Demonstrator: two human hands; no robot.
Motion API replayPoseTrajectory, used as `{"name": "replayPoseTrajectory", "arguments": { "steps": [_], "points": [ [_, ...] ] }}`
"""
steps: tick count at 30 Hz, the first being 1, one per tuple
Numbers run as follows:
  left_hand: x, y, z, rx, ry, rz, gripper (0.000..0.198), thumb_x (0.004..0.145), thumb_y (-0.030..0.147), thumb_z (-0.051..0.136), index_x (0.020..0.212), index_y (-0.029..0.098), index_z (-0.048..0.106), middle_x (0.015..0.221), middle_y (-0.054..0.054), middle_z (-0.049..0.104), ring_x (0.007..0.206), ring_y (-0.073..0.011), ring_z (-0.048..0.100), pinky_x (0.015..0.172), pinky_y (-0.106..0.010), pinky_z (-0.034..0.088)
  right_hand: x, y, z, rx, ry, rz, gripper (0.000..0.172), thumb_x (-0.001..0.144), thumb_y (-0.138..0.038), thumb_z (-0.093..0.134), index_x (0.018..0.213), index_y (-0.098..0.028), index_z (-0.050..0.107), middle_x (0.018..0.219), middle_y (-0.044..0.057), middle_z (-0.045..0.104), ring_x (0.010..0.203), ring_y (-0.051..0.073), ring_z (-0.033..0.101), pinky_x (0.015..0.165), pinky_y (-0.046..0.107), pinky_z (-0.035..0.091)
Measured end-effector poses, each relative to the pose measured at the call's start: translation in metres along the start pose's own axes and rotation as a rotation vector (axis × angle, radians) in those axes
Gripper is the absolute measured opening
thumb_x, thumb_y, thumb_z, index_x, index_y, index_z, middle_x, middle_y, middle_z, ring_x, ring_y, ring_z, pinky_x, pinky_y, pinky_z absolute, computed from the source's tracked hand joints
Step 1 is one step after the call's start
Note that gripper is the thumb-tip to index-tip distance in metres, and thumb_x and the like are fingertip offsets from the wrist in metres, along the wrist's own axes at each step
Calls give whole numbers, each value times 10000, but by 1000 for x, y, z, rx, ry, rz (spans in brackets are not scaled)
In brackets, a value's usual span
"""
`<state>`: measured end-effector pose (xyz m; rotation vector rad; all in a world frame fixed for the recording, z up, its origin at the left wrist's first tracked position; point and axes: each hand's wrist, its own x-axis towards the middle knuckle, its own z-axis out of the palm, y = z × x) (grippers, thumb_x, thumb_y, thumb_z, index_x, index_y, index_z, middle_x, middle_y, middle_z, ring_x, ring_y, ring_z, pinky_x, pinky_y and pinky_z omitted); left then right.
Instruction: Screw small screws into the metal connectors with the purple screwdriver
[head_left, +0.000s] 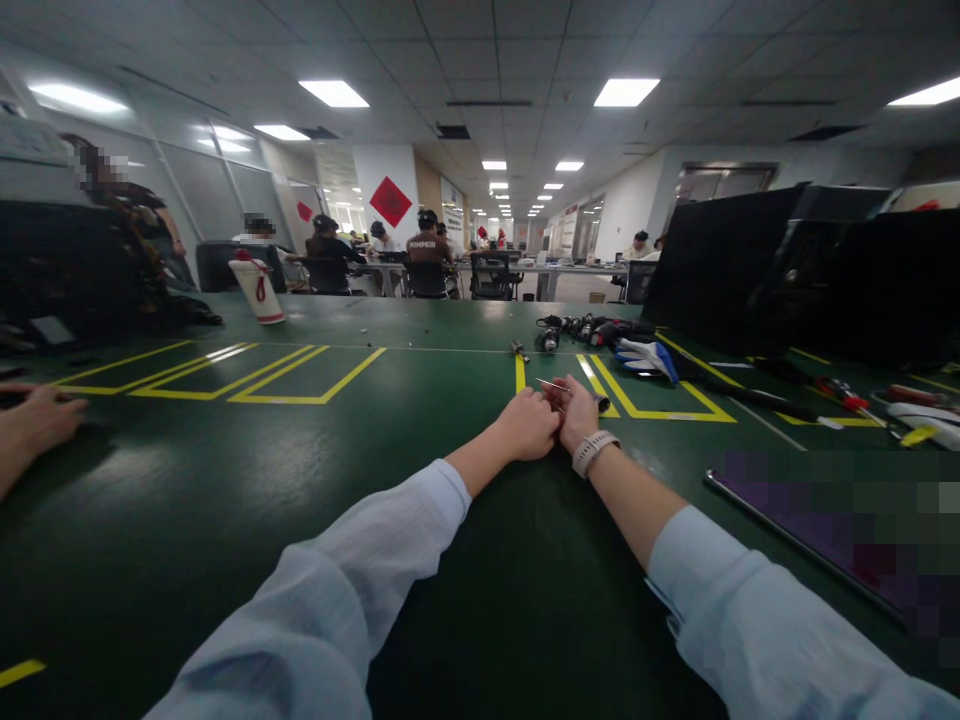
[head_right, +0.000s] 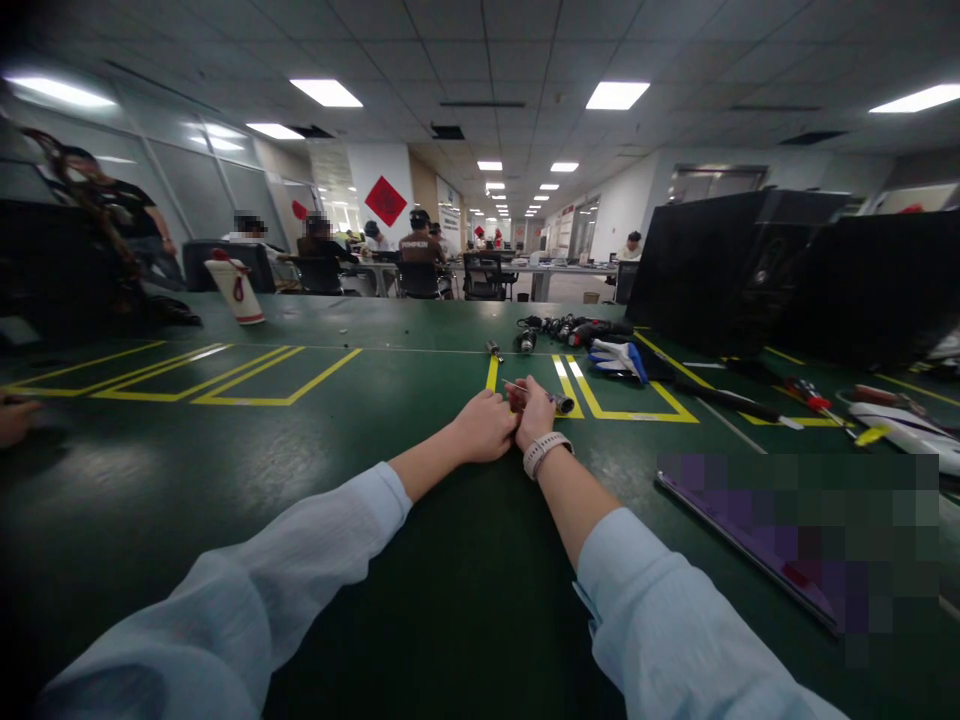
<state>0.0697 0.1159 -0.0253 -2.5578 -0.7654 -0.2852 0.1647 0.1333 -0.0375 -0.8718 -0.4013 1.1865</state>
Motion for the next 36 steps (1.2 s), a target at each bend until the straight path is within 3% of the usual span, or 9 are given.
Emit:
{"name": "replayPoseTrajectory", "arguments": {
  "steps": [24,27,32,36],
  "points": [
    [-8,2,-11,117,103,94,303,795,306,420,866,73,599,866,-153,600,854,-263,506,826,-399,313,1,5,-2,-4,-60,-49,119,743,-255,524,659,-178,555,494,-31,610,531,131,606,522,236,478],
    [-12,2,-10,61,121,-1,277,819,296,390,862,101,582,869,-135,592,848,-254,507,808,-390,323,-2,3,-2,-13,-60,-30,158,779,-258,486,657,-176,545,493,-20,615,494,127,593,491,233,467],
    [-22,-9,-4,-213,151,-370,266,854,289,337,872,136,555,849,-109,601,840,-250,522,778,-392,341,-6,0,-2,-57,-55,-20,226,823,-235,438,633,-172,543,503,-13,626,433,100,556,455,212,447],
    [-29,-21,1,-331,140,-457,294,884,273,277,859,149,542,814,-82,615,764,-222,548,709,-359,373,-7,-2,-3,-109,-67,-22,248,836,-230,433,622,-178,546,502,-5,630,441,107,563,478,221,469]
  ]
}}
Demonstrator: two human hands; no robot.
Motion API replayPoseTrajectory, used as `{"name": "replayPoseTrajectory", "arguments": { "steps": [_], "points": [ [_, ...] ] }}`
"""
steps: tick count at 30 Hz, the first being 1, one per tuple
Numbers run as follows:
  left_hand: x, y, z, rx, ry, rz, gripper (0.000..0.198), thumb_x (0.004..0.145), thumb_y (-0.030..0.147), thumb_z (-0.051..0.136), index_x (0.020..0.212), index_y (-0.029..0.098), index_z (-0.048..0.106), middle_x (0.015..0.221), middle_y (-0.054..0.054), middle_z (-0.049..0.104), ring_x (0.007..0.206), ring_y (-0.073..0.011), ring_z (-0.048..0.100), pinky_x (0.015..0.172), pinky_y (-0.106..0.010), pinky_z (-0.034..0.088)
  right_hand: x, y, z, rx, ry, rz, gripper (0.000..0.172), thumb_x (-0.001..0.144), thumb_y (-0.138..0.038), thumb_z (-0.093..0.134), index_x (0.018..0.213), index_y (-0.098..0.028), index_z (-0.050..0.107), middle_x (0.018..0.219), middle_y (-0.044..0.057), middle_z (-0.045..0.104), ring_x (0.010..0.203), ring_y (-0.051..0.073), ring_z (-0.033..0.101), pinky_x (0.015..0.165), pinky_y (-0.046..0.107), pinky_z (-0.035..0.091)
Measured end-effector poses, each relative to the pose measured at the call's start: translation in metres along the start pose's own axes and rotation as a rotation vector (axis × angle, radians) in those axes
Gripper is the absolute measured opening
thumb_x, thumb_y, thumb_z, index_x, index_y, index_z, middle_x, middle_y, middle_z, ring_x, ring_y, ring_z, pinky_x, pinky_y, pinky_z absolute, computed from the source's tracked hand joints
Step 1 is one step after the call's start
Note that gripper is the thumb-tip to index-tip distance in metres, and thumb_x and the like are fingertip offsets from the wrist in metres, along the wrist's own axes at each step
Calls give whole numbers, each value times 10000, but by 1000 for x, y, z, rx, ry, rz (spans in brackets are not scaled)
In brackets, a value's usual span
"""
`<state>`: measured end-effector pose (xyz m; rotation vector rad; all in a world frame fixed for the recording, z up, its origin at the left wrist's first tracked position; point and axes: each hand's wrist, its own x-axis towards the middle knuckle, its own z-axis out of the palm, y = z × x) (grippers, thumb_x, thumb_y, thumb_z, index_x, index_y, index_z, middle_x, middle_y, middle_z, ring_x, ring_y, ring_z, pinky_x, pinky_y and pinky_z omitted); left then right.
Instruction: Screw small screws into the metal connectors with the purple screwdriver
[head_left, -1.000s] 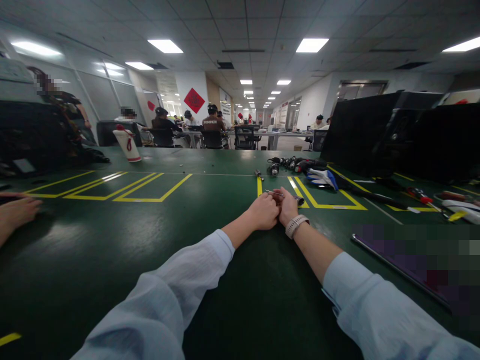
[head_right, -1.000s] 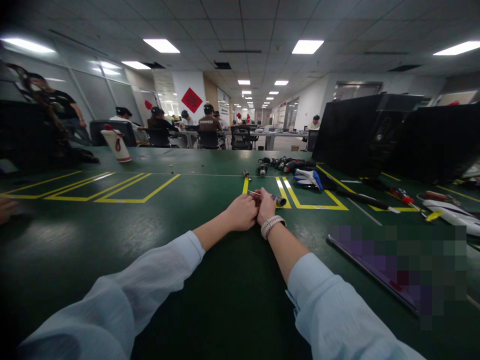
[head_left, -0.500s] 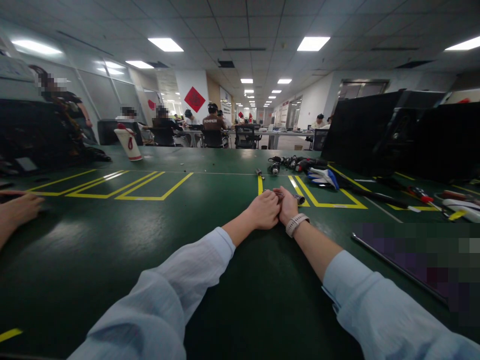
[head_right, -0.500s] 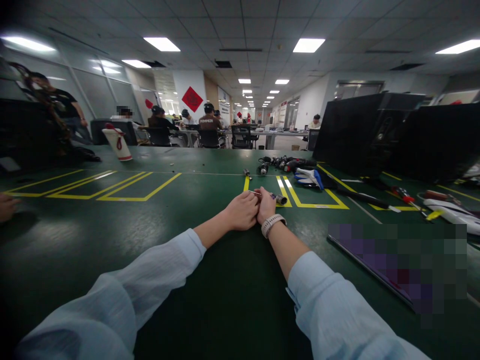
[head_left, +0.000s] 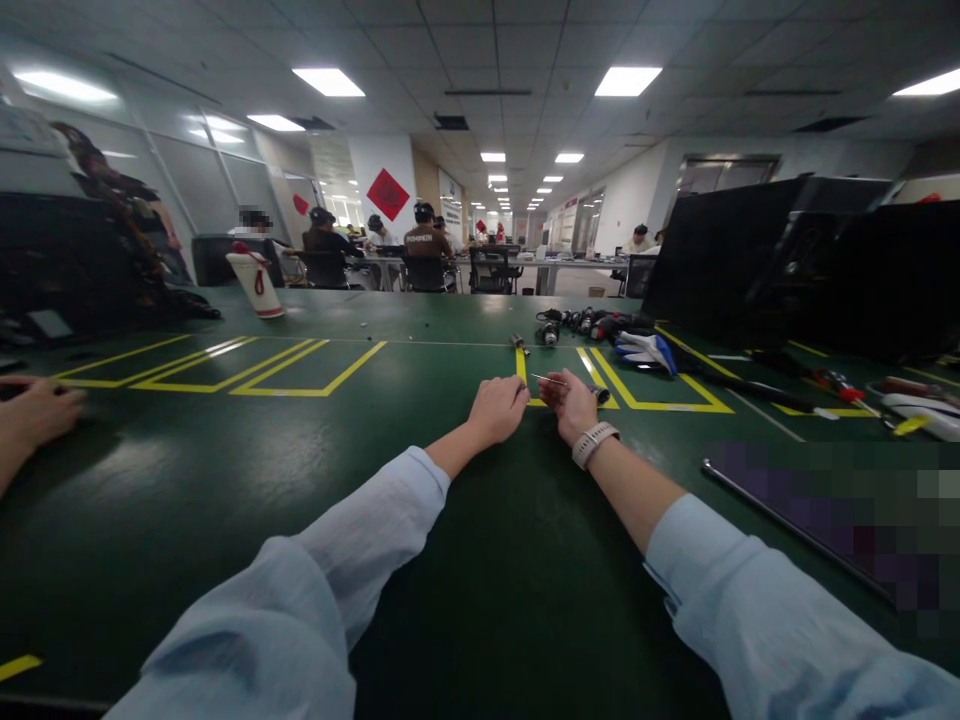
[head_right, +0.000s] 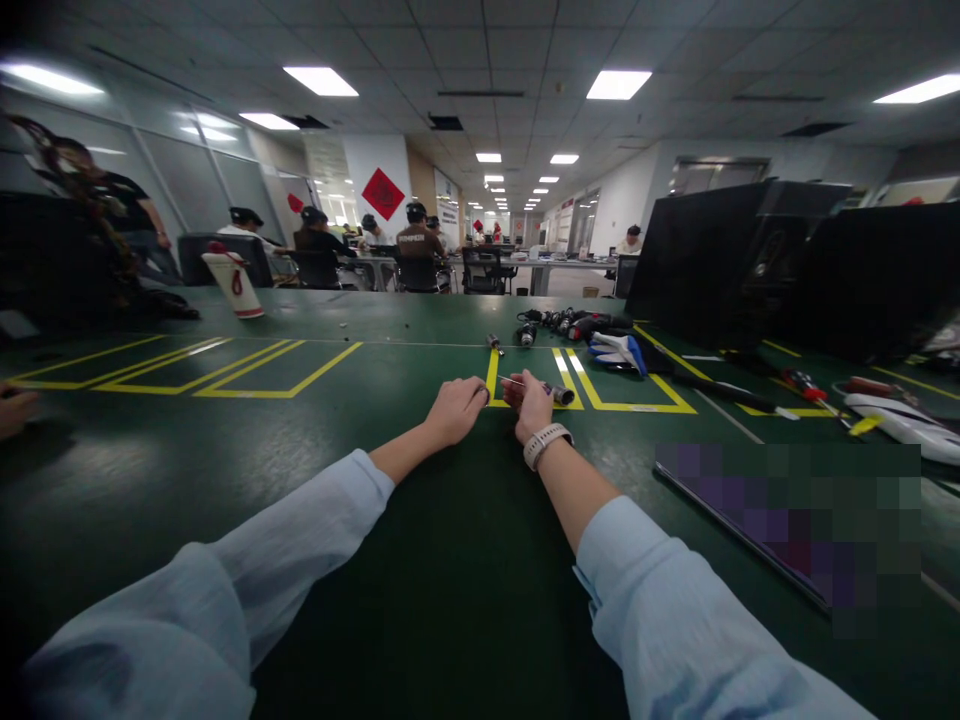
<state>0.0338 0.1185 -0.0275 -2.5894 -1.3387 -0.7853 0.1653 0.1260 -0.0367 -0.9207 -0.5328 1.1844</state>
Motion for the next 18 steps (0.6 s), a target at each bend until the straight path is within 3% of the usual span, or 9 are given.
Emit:
{"name": "replayPoseTrajectory", "arguments": {
  "steps": [5,10,18],
  "points": [
    [-13,-5,-10,-106,-48,13,326,907,281,237,862,163,538,809,-43,618,754,-177,561,691,-300,399,-3,4,-1,-104,-59,-22,224,822,-224,470,633,-171,578,528,3,643,495,114,591,513,221,476],
    [-47,-6,-33,-268,-124,84,297,897,314,285,949,156,531,870,-50,603,821,-184,538,775,-327,402,-18,12,7,-233,-172,-50,152,749,-219,581,612,-162,615,556,5,649,563,122,608,570,227,460],
    [-94,-10,-76,-390,-373,184,281,903,296,298,1072,177,487,1024,-65,555,964,-180,492,883,-330,382,-60,25,13,-351,-361,-75,137,691,-301,634,669,-170,665,703,21,676,772,160,618,766,297,427]
  ]
}}
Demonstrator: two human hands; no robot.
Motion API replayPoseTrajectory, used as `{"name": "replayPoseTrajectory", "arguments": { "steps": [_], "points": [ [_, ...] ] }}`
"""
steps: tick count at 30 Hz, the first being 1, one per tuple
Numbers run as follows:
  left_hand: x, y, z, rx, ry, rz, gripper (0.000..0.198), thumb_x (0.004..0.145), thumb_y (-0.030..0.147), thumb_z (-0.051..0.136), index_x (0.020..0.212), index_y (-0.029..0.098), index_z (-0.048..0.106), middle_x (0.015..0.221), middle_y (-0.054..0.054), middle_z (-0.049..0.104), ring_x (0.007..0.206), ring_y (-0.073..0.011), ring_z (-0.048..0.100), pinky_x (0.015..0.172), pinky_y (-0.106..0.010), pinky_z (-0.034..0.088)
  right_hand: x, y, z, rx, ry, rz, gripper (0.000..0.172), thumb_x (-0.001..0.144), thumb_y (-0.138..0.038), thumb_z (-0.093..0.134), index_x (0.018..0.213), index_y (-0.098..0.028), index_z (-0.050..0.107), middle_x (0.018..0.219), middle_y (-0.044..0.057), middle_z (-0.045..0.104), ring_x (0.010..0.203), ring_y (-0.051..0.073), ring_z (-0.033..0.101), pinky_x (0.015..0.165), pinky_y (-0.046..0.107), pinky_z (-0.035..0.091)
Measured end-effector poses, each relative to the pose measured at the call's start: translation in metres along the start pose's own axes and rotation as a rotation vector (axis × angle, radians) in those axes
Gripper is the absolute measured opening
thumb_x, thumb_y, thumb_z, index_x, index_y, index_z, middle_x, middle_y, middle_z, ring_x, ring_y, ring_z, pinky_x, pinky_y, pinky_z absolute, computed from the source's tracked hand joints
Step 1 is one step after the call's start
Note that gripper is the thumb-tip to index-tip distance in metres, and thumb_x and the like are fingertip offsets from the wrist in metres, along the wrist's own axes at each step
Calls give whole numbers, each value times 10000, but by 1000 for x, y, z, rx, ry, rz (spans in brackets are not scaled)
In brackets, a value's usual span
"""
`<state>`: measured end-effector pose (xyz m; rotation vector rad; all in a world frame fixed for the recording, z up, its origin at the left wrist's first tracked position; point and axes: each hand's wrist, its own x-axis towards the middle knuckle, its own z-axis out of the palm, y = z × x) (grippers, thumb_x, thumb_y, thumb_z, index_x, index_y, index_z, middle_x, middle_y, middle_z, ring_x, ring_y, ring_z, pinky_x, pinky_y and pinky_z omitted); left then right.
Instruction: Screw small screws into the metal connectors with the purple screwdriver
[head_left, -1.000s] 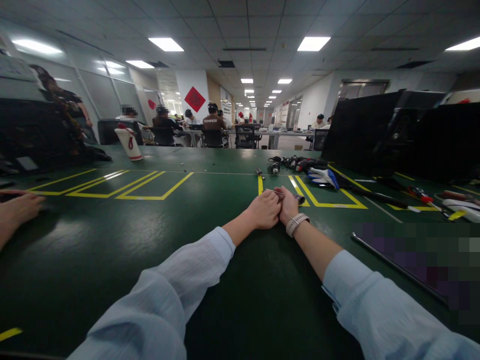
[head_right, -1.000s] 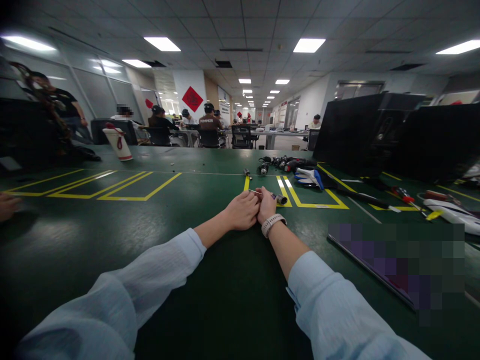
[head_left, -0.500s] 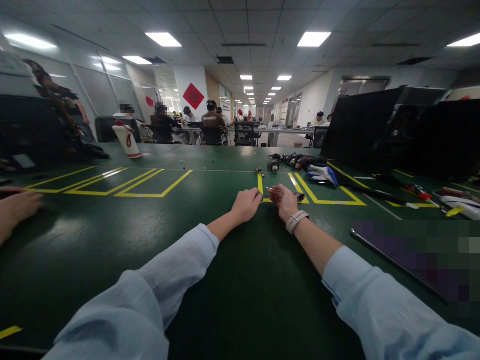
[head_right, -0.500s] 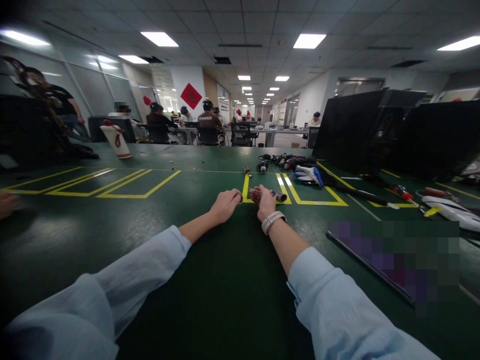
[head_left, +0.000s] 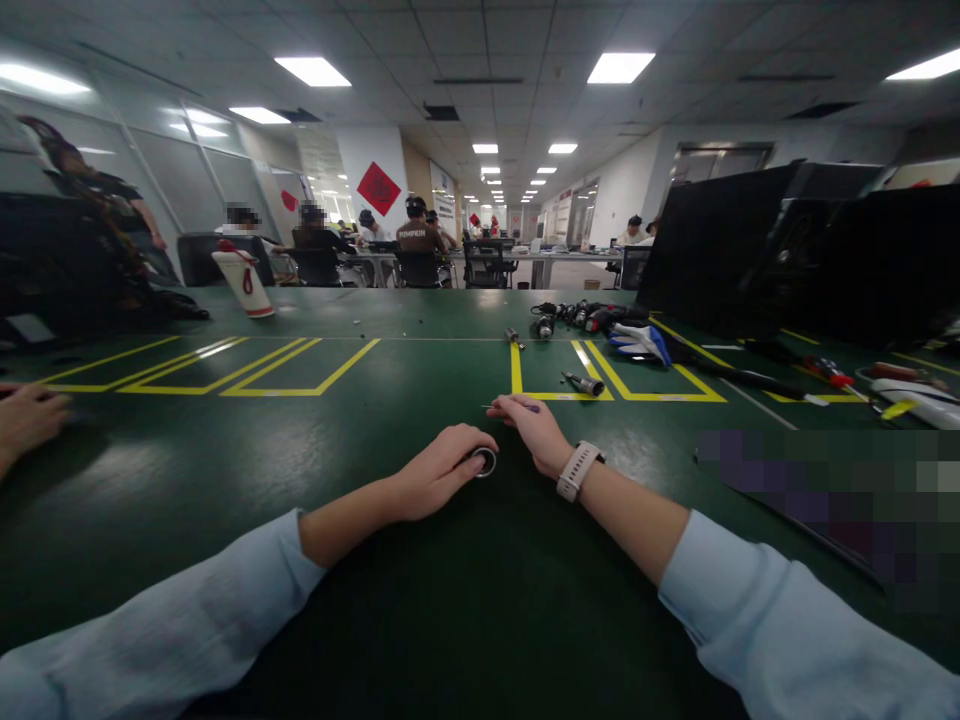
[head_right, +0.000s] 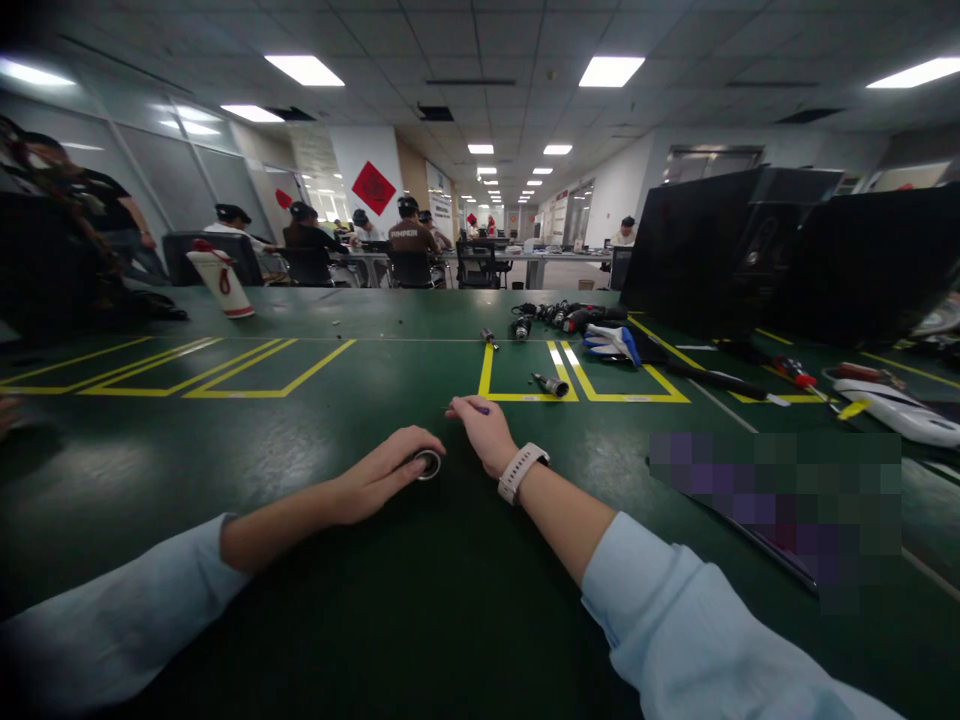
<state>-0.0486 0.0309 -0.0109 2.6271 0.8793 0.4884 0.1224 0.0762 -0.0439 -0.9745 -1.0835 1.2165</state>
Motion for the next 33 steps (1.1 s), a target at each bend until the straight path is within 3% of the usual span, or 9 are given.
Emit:
{"name": "replayPoseTrajectory", "arguments": {
  "steps": [6,17,23,25,29,33],
  "points": [
    [-17,8,-10,-32,-93,40,230,863,254,413,1060,198,518,1040,-55,556,1023,-186,470,934,-347,360,-35,-5,7,-72,-80,11,196,745,-340,574,782,-171,666,819,40,672,860,181,595,838,340,394],
    [-21,0,-16,-73,-120,102,363,815,197,505,1177,210,504,1200,-81,537,1162,-209,428,994,-405,325,-85,-17,13,71,-64,146,167,757,-331,572,818,-193,643,873,25,657,873,166,589,825,315,424],
    [-20,-1,-18,-52,-132,97,372,811,194,504,1181,227,504,1181,-71,551,1126,-203,462,972,-392,350,-93,-27,9,92,3,180,171,761,-336,572,828,-196,643,912,47,659,890,183,590,817,329,428],
    [-20,0,-18,-29,-134,94,378,810,196,504,1186,233,503,1172,-67,556,1118,-203,466,968,-388,353,-92,-33,3,87,27,146,179,756,-348,576,799,-188,642,855,46,663,845,180,602,780,320,440],
    [-20,2,-18,18,-141,94,388,803,200,509,1189,233,502,1157,-65,560,1102,-207,469,957,-390,362,-90,-42,-12,18,-20,36,243,752,-371,580,617,-170,594,574,-6,579,568,119,550,597,252,441],
    [-19,7,-18,92,-125,118,406,781,210,536,1186,230,511,1132,-64,571,1103,-223,448,942,-398,368,-85,-42,-21,-80,-6,102,331,724,-394,603,498,-171,511,440,-48,443,410,73,407,421,205,322]
  ]
}}
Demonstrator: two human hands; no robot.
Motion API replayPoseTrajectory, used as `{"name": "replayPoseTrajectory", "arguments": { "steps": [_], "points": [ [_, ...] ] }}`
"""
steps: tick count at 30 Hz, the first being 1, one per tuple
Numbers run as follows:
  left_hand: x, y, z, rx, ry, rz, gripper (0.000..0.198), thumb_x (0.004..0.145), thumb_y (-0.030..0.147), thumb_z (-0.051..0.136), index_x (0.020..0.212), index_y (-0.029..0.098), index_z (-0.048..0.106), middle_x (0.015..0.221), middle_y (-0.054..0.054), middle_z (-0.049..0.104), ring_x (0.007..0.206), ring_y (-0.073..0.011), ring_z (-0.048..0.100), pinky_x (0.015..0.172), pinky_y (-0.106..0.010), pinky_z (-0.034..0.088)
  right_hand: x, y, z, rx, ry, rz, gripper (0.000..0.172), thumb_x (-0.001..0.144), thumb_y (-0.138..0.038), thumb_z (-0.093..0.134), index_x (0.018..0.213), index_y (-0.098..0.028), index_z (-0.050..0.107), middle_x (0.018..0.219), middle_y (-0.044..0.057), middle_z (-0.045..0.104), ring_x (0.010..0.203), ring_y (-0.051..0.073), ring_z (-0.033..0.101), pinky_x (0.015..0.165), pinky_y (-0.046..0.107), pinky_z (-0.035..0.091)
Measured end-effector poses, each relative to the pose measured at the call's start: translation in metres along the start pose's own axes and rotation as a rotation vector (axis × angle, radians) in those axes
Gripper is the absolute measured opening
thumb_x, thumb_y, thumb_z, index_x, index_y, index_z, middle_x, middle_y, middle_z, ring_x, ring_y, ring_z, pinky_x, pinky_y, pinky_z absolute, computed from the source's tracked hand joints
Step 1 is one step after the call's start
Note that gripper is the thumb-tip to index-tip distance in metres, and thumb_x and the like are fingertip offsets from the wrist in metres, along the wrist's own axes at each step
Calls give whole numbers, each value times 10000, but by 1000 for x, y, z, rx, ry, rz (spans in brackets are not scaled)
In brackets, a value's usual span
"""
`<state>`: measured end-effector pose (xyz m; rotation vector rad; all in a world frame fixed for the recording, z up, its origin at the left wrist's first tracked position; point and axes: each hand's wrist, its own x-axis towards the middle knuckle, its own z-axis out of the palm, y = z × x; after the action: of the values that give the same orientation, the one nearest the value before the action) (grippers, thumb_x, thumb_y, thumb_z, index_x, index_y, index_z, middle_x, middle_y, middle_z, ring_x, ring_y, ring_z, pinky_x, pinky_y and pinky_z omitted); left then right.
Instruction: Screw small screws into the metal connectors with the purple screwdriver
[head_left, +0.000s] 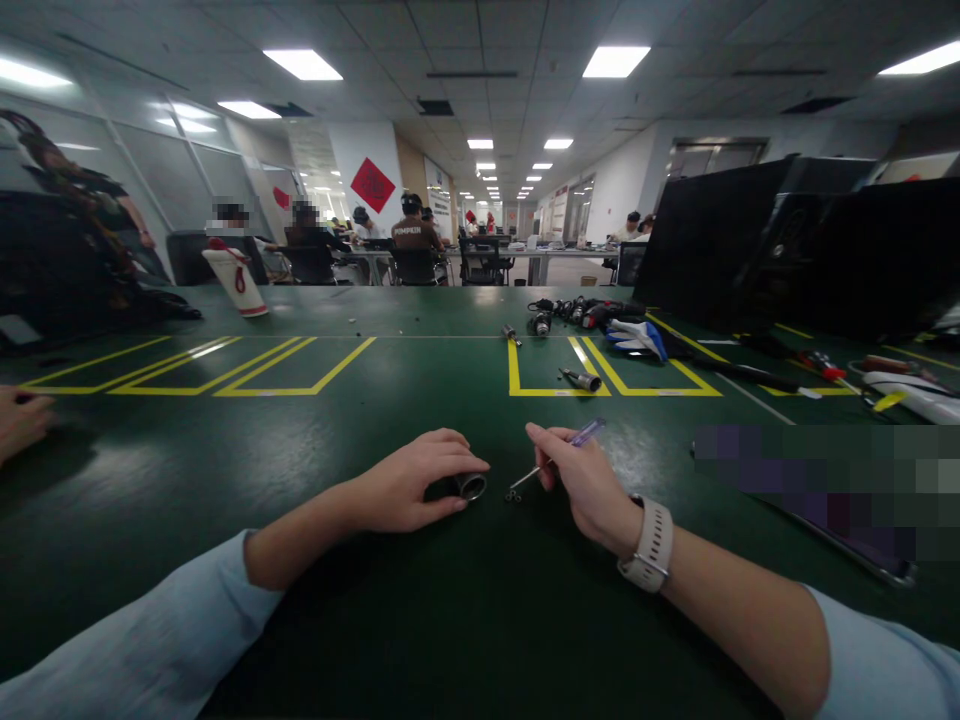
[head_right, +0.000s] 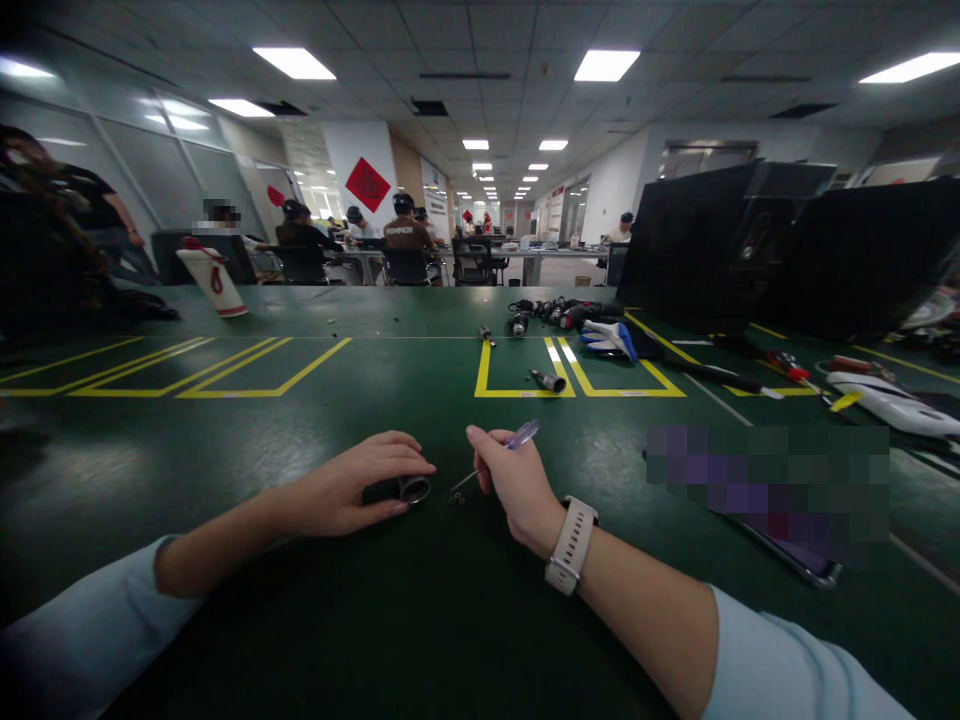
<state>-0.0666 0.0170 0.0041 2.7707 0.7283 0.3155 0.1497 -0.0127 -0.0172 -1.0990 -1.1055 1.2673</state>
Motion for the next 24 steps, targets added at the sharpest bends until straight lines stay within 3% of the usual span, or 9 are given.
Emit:
{"name": "replayPoseTrajectory", "arguments": {
  "steps": [5,11,14,17,20,24],
  "points": [
    [3,6,1,74,-11,9,389,785,215,517,1174,204,520,1044,-81,598,968,-219,494,846,-377,413,9,9,-1,2,81,25,342,711,-377,597,464,-177,471,392,-64,391,346,56,340,389,207,279],
    [1,6,2,38,-35,-38,388,801,212,504,1190,217,497,1082,-77,586,961,-205,520,827,-353,429,10,12,-3,-115,45,-2,344,738,-394,559,474,-185,486,420,-51,430,387,79,390,400,213,291],
    [1,3,6,-20,7,-92,380,807,234,510,1187,221,499,1103,-73,584,991,-203,529,854,-367,430,9,11,-3,-232,29,-43,357,754,-392,539,468,-186,484,426,-44,438,395,86,400,401,219,295],
    [8,-1,13,-194,174,-245,373,805,265,515,1171,193,507,1077,-78,600,942,-202,564,815,-380,464,8,7,-1,-246,9,-20,348,755,-362,537,462,-185,476,420,-47,421,388,89,416,404,221,324],
    [24,0,21,-590,438,-428,431,776,249,540,1187,149,465,1054,-86,610,904,-203,599,772,-381,505,9,5,1,-152,31,44,336,746,-348,546,463,-183,470,399,-61,403,354,78,395,407,223,356],
    [46,7,29,-1015,696,-551,393,727,152,573,1115,136,511,1080,-89,604,935,-189,607,862,-373,491,11,6,-2,65,5,135,331,736,-371,565,482,-179,473,350,-71,375,338,73,376,431,226,386]
  ]
}}
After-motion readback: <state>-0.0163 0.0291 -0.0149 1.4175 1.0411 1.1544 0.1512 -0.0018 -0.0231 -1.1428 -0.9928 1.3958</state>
